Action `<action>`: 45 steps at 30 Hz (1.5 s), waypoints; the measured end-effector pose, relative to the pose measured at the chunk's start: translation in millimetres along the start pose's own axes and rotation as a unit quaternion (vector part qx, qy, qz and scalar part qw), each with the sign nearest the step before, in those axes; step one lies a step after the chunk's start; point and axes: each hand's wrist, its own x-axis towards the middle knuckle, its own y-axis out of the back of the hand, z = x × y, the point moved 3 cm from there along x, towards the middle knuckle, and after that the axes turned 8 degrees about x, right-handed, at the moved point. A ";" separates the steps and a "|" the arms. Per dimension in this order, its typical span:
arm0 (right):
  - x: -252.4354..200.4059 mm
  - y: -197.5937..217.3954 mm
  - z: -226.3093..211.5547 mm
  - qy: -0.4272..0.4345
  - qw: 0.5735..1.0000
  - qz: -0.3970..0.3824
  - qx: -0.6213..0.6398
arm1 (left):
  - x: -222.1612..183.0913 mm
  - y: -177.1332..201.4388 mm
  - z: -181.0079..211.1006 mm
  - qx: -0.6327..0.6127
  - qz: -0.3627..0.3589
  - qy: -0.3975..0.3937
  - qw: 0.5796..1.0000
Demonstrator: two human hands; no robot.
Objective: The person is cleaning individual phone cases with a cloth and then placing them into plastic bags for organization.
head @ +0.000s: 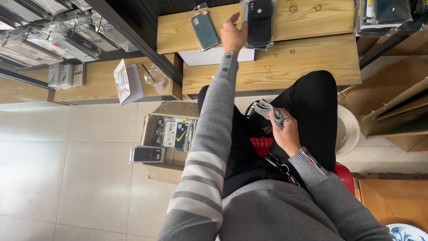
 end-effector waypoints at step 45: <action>7.6 3.7 -29.1 -0.068 0.996 0.055 0.022 | -242.0 134.6 -42.4 -0.576 -0.038 0.260 0.775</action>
